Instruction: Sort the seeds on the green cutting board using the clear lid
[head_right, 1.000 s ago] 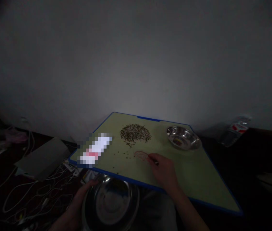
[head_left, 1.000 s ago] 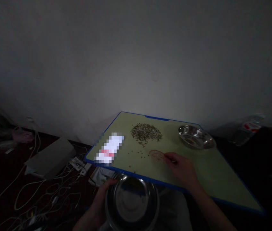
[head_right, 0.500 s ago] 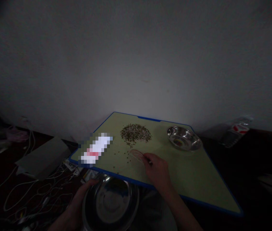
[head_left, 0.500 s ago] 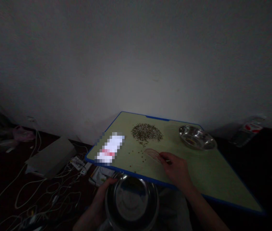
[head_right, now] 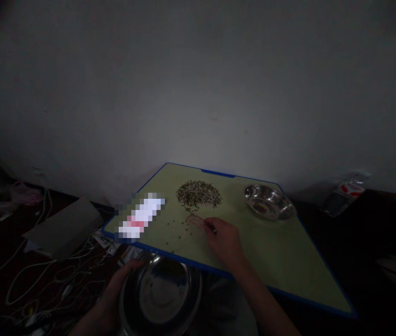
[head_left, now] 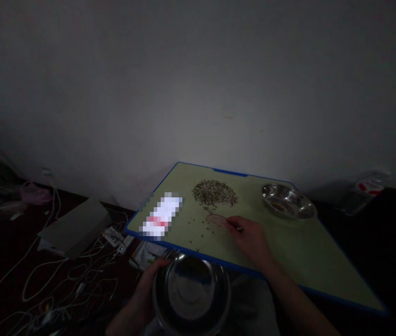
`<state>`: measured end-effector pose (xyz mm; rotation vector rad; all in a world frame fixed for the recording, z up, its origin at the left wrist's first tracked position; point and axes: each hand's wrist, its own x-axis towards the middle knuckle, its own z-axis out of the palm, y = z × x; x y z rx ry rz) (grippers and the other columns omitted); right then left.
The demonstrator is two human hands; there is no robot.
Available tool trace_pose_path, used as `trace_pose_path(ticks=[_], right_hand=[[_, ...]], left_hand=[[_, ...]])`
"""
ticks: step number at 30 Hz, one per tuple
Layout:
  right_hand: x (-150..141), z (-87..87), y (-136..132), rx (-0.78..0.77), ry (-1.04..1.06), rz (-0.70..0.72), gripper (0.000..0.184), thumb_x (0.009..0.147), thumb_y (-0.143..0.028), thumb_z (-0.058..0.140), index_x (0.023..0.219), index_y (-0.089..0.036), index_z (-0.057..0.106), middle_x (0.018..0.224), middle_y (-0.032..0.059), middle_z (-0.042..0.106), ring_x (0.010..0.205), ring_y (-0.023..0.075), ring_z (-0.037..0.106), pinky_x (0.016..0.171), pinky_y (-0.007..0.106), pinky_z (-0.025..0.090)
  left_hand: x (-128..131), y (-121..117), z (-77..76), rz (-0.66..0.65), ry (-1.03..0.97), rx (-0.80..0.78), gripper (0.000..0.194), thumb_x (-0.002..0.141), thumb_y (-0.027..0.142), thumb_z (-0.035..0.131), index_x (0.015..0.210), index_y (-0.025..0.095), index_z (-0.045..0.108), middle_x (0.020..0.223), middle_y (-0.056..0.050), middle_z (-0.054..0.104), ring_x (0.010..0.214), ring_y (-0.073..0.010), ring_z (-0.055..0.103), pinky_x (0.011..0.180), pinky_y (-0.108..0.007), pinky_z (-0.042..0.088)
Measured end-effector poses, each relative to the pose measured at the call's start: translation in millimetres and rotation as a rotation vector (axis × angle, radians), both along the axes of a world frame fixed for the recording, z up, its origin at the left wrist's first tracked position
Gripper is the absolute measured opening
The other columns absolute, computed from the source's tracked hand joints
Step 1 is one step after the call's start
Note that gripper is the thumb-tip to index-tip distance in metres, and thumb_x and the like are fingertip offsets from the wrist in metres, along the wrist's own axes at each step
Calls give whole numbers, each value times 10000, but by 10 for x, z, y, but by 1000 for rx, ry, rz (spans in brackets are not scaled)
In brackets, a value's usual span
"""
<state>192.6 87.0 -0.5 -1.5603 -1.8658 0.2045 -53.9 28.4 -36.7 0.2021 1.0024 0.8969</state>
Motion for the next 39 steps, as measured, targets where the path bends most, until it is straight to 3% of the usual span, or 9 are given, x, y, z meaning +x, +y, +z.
trace_pose_path(ticks=[5, 13, 22, 26, 32, 39], right_hand=[[-9, -2, -9, 12, 14, 15, 205, 775, -287, 472, 802, -200, 656, 784, 35, 684, 644, 158, 625, 627, 264, 476], [-69, 10, 22, 1, 13, 35, 208, 774, -304, 472, 809, -212, 655, 791, 38, 686, 640, 165, 623, 630, 281, 480], [-251, 91, 164, -11, -31, 92, 183, 775, -285, 485, 769, -220, 657, 750, 22, 681, 656, 159, 615, 622, 253, 449], [-325, 127, 255, -27, -59, 138, 167, 772, -246, 491, 801, -209, 652, 762, 26, 682, 676, 155, 615, 632, 243, 437], [-426, 142, 438, -34, -184, 201, 135, 750, -234, 527, 796, -215, 653, 741, 21, 685, 658, 153, 610, 606, 239, 413], [-469, 202, 523, -20, -231, 334, 201, 772, -216, 505, 896, -248, 660, 817, 6, 694, 711, 152, 622, 644, 235, 413]], left_hand=[[14, -10, 94, -46, 62, -8, 236, 689, 266, 522, 550, 112, 635, 490, -68, 664, 498, -187, 589, 573, -301, 434], [-12, 7, 21, -65, 10, 11, 240, 694, 285, 522, 566, 118, 637, 500, -71, 667, 510, -194, 593, 581, -305, 433], [6, -11, 83, -30, 50, 3, 222, 699, 236, 513, 548, 118, 626, 480, -53, 660, 483, -174, 584, 565, -287, 433], [25, -12, 107, 9, 95, -10, 187, 695, 213, 512, 570, 129, 623, 448, -30, 639, 429, -155, 553, 564, -294, 432], [9, -23, 95, -3, 73, -24, 196, 687, 241, 525, 573, 123, 631, 492, -47, 660, 506, -183, 588, 610, -317, 444], [-4, -14, 74, -36, 37, -15, 214, 692, 248, 523, 566, 113, 631, 503, -62, 666, 505, -183, 585, 597, -308, 437]])
